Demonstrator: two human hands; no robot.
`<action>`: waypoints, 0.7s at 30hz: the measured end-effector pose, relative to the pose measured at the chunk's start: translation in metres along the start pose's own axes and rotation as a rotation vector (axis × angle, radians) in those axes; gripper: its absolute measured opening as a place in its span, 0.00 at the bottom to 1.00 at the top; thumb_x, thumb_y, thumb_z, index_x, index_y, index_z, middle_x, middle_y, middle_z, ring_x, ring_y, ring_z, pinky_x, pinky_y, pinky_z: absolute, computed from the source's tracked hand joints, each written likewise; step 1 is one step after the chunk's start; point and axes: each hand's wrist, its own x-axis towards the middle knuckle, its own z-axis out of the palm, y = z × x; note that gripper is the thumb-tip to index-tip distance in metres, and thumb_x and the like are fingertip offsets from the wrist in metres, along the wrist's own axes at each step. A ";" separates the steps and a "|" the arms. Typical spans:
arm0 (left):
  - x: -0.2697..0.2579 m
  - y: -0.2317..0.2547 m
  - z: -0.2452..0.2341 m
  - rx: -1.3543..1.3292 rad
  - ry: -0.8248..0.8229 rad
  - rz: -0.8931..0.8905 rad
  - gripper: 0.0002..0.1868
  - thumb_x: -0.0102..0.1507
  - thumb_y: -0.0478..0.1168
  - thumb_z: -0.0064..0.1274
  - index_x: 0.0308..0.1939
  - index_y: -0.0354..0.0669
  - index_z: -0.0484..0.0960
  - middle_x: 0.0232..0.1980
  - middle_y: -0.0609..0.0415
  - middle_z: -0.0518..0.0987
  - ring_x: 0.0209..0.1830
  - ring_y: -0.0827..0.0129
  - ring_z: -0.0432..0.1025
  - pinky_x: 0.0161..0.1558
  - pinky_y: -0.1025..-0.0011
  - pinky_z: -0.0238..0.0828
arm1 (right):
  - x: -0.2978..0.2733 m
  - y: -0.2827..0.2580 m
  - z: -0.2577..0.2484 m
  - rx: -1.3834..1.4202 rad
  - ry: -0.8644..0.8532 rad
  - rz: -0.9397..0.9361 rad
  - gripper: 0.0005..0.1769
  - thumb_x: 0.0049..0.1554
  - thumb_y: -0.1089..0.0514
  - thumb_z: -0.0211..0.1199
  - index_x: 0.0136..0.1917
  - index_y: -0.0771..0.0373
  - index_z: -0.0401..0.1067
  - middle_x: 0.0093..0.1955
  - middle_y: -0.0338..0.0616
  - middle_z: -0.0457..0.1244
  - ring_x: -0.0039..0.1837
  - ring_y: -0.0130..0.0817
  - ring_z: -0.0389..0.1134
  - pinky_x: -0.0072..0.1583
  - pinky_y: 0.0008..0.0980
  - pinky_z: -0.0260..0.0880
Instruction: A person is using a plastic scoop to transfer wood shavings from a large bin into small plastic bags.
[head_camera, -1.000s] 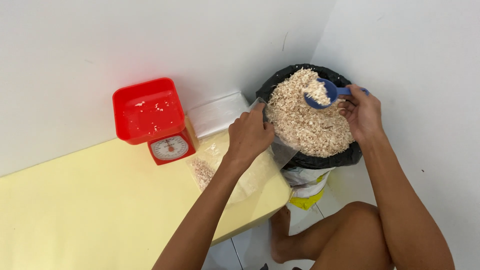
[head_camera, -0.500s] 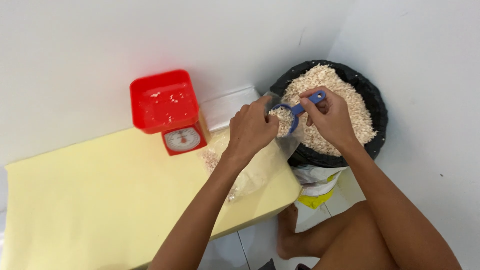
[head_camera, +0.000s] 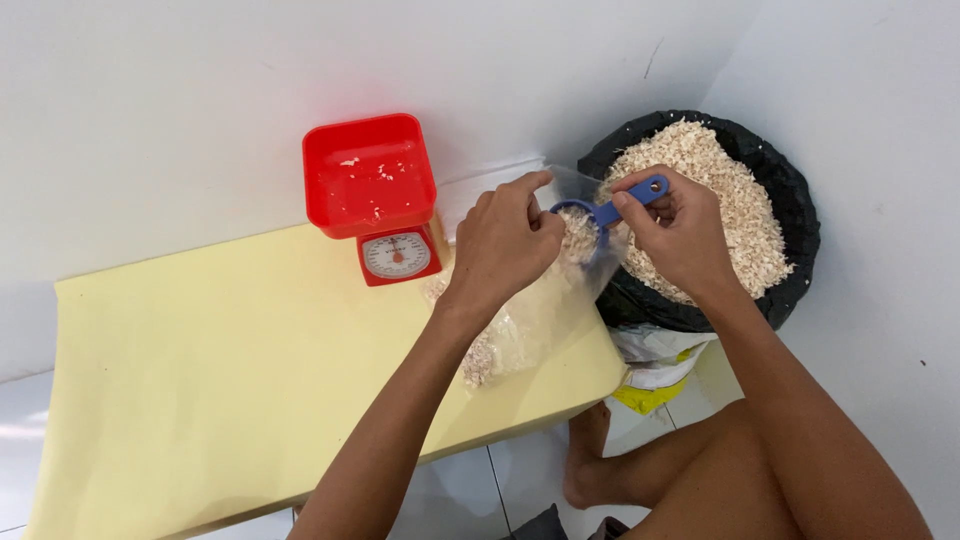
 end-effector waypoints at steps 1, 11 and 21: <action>0.000 -0.001 -0.001 0.000 0.002 -0.002 0.32 0.54 0.35 0.45 0.63 0.27 0.77 0.22 0.51 0.76 0.27 0.57 0.77 0.40 0.47 0.75 | 0.000 0.000 0.000 0.001 -0.003 -0.001 0.06 0.65 0.66 0.61 0.55 0.65 0.75 0.35 0.49 0.69 0.29 0.25 0.66 0.32 0.17 0.61; -0.008 0.005 -0.010 -0.003 0.029 0.013 0.31 0.55 0.36 0.45 0.63 0.29 0.78 0.23 0.51 0.76 0.29 0.55 0.78 0.43 0.46 0.74 | -0.005 -0.020 0.007 -0.072 -0.119 -0.060 0.08 0.66 0.66 0.61 0.58 0.70 0.74 0.39 0.61 0.69 0.37 0.44 0.73 0.37 0.35 0.74; -0.059 0.052 -0.066 0.052 0.035 0.018 0.32 0.55 0.37 0.45 0.65 0.34 0.78 0.23 0.51 0.79 0.28 0.58 0.79 0.44 0.50 0.75 | -0.007 -0.017 0.023 0.171 -0.218 0.027 0.09 0.65 0.64 0.61 0.56 0.70 0.76 0.40 0.61 0.70 0.43 0.38 0.74 0.41 0.33 0.77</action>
